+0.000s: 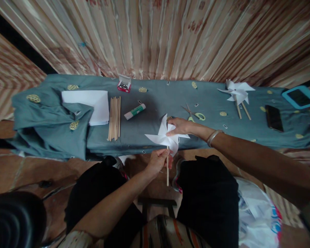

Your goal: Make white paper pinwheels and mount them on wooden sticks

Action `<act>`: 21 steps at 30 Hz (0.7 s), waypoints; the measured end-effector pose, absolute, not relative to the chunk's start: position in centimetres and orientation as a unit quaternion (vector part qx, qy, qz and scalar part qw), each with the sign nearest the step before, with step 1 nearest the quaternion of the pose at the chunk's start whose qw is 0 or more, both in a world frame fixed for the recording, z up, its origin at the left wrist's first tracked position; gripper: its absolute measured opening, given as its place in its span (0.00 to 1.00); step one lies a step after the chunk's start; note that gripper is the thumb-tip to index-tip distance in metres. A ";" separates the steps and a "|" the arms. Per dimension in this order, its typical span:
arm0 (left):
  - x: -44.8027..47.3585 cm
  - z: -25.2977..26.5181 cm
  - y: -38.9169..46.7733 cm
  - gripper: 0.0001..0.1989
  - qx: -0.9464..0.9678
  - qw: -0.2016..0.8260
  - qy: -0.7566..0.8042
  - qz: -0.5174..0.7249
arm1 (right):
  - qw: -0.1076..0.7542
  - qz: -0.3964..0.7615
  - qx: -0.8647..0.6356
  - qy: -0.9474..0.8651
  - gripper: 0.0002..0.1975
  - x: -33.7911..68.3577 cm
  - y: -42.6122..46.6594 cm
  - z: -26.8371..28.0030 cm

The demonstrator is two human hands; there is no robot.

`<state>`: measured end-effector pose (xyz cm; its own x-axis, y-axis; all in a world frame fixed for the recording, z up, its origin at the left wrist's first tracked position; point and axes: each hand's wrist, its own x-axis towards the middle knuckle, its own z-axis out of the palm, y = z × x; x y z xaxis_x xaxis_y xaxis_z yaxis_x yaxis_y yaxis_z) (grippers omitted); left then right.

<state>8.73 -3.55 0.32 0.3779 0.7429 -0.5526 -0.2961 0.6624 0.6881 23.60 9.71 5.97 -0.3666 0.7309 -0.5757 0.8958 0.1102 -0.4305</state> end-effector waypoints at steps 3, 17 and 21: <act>8.8 0.3 -3.5 0.14 0.245 0.794 0.450 0.327 | 0.111 -0.384 0.551 0.733 0.17 23.7 9.9 5.8; 8.3 0.6 -3.4 0.18 0.239 0.802 0.446 0.318 | 0.057 -0.398 0.551 0.731 0.15 24.0 9.5 5.6; 7.9 1.0 -2.8 0.19 0.230 0.815 0.432 0.310 | 0.037 -0.418 0.547 0.725 0.18 24.6 9.7 5.5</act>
